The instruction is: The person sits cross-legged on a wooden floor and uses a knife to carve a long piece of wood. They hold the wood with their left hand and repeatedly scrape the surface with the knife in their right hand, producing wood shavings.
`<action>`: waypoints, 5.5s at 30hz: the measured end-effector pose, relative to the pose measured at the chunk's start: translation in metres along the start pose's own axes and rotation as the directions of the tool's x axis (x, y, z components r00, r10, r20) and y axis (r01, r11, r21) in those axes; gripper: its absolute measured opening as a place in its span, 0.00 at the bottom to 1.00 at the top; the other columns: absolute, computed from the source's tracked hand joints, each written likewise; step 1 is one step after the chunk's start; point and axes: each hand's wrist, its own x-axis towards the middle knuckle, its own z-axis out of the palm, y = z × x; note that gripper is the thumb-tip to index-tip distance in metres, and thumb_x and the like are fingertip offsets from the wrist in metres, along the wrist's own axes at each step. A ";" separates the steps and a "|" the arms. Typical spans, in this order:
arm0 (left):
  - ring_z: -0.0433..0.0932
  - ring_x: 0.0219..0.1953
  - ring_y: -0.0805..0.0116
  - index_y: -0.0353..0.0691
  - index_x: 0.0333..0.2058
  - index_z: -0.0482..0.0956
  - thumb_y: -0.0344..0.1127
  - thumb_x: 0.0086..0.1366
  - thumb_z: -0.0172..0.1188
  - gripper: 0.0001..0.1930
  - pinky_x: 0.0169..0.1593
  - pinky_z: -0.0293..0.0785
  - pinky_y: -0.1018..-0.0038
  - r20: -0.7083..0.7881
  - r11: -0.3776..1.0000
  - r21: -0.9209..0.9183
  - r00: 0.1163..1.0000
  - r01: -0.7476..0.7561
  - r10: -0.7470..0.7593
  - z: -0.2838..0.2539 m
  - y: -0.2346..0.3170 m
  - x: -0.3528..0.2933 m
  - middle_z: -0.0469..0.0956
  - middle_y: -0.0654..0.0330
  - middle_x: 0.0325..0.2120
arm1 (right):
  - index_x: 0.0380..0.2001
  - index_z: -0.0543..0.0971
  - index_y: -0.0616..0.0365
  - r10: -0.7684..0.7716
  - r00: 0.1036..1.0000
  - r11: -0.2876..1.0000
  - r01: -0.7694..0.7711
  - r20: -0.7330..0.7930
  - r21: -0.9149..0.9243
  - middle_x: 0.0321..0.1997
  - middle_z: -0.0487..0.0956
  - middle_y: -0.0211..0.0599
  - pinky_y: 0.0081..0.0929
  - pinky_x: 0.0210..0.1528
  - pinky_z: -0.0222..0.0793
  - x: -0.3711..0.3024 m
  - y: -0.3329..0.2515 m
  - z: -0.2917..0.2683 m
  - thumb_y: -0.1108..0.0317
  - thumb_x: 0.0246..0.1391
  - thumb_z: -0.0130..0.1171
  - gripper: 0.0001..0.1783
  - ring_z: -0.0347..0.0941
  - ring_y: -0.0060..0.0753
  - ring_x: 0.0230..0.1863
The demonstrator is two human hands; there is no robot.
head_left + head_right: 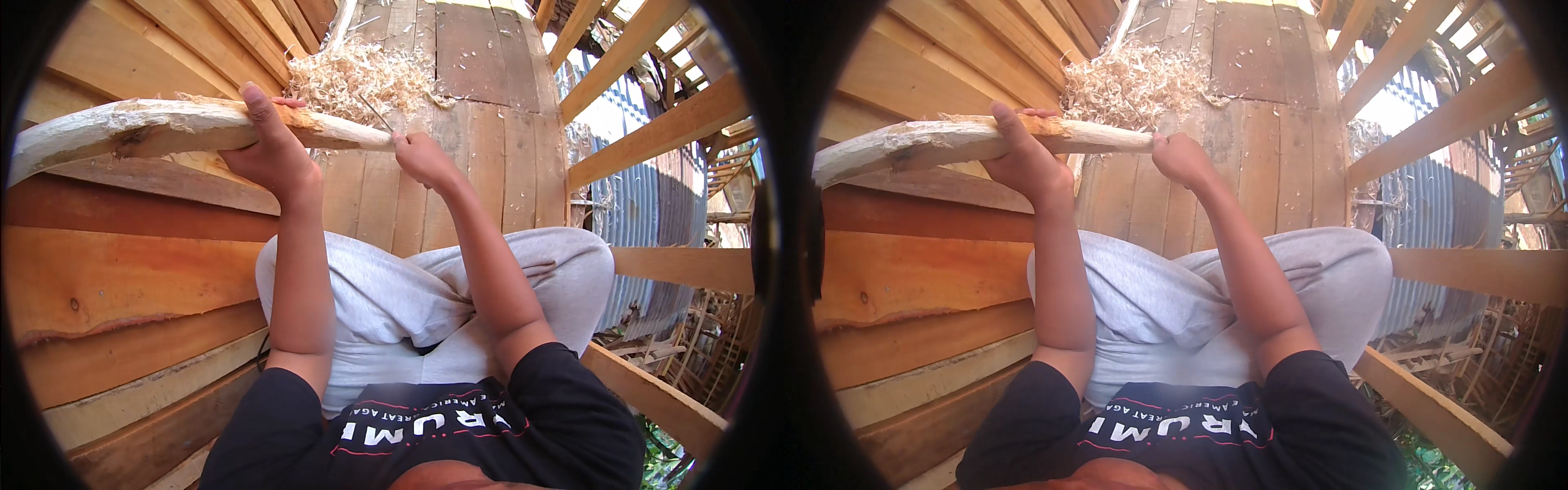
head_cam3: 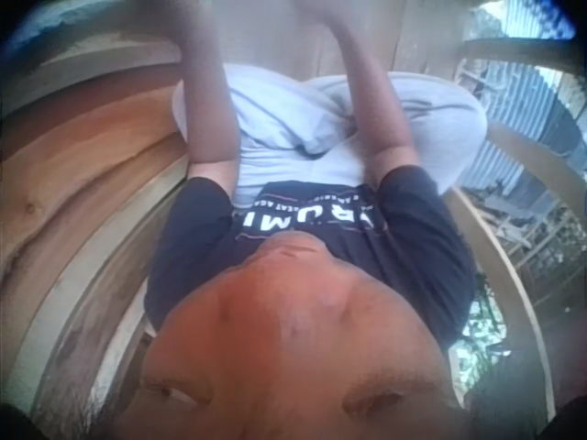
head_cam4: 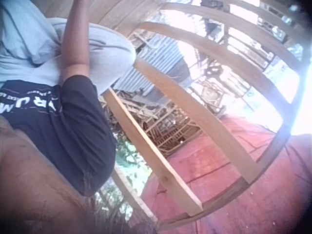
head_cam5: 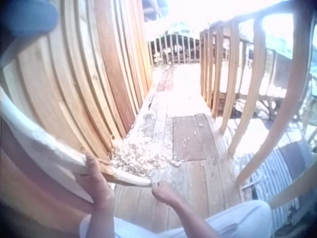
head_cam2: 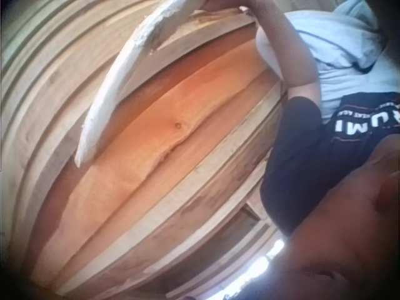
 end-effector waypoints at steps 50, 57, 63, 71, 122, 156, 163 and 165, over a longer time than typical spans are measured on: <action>0.66 0.26 0.68 0.42 0.28 0.67 0.33 0.60 0.55 0.05 0.38 0.69 0.65 0.358 0.949 -0.200 0.920 0.244 -0.161 -0.024 -0.024 0.019 0.63 0.64 0.21 | 0.29 0.80 0.72 -0.046 0.954 0.999 0.043 -0.297 -0.016 0.36 0.78 0.67 0.51 0.50 0.68 -0.007 -0.011 0.027 0.54 0.61 0.33 0.32 0.75 0.66 0.43; 0.65 0.26 0.68 0.42 0.29 0.67 0.33 0.59 0.56 0.06 0.38 0.69 0.65 0.308 0.948 -0.189 0.932 0.257 -0.191 -0.013 -0.025 0.019 0.63 0.63 0.21 | 0.27 0.80 0.72 -0.047 0.926 0.998 0.060 -0.374 0.023 0.33 0.78 0.67 0.52 0.47 0.68 0.012 0.001 0.034 0.54 0.62 0.34 0.32 0.75 0.67 0.40; 0.65 0.27 0.69 0.42 0.29 0.68 0.32 0.60 0.56 0.06 0.39 0.69 0.66 0.314 0.942 -0.213 0.931 0.260 -0.186 -0.021 -0.022 0.017 0.64 0.64 0.21 | 0.27 0.80 0.71 -0.086 0.954 0.996 0.078 -0.288 -0.038 0.33 0.79 0.66 0.52 0.47 0.69 -0.020 -0.027 0.023 0.54 0.62 0.33 0.32 0.76 0.67 0.39; 0.69 0.25 0.68 0.39 0.30 0.69 0.30 0.60 0.56 0.05 0.36 0.72 0.66 0.255 0.948 -0.222 0.952 0.227 -0.169 -0.010 -0.026 0.017 0.67 0.62 0.21 | 0.26 0.80 0.70 -0.035 0.919 0.999 0.033 -0.393 -0.012 0.33 0.79 0.65 0.52 0.47 0.69 0.011 0.005 0.039 0.56 0.63 0.33 0.31 0.76 0.66 0.39; 0.71 0.24 0.67 0.38 0.30 0.70 0.29 0.60 0.56 0.04 0.36 0.74 0.66 0.242 0.968 -0.186 0.963 0.168 -0.121 -0.013 -0.020 0.015 0.68 0.60 0.20 | 0.30 0.80 0.71 -0.038 0.936 0.998 0.018 -0.350 -0.061 0.37 0.79 0.66 0.52 0.49 0.69 0.007 -0.007 0.031 0.54 0.62 0.33 0.32 0.75 0.67 0.43; 0.71 0.24 0.69 0.36 0.30 0.70 0.25 0.59 0.57 0.04 0.33 0.74 0.66 0.215 0.955 -0.247 0.970 0.165 -0.112 -0.007 -0.023 0.019 0.71 0.59 0.20 | 0.31 0.80 0.72 -0.053 0.948 0.997 0.032 -0.313 -0.073 0.37 0.78 0.67 0.52 0.50 0.68 0.018 0.012 0.027 0.54 0.62 0.32 0.32 0.75 0.68 0.44; 0.71 0.24 0.68 0.37 0.30 0.70 0.26 0.60 0.58 0.04 0.33 0.74 0.66 0.242 0.954 -0.247 0.964 0.171 -0.111 -0.012 -0.026 0.017 0.70 0.60 0.20 | 0.32 0.80 0.71 -0.004 0.943 0.998 -0.018 -0.332 -0.061 0.38 0.79 0.65 0.52 0.51 0.68 0.031 0.015 0.026 0.54 0.62 0.32 0.32 0.75 0.67 0.46; 0.71 0.24 0.68 0.37 0.30 0.70 0.26 0.60 0.58 0.04 0.33 0.75 0.66 0.221 0.965 -0.214 0.969 0.155 -0.106 -0.009 -0.024 0.016 0.70 0.59 0.20 | 0.32 0.81 0.71 0.004 0.938 0.996 -0.035 -0.347 -0.085 0.37 0.79 0.65 0.52 0.51 0.68 0.035 0.031 0.026 0.54 0.62 0.32 0.32 0.75 0.67 0.46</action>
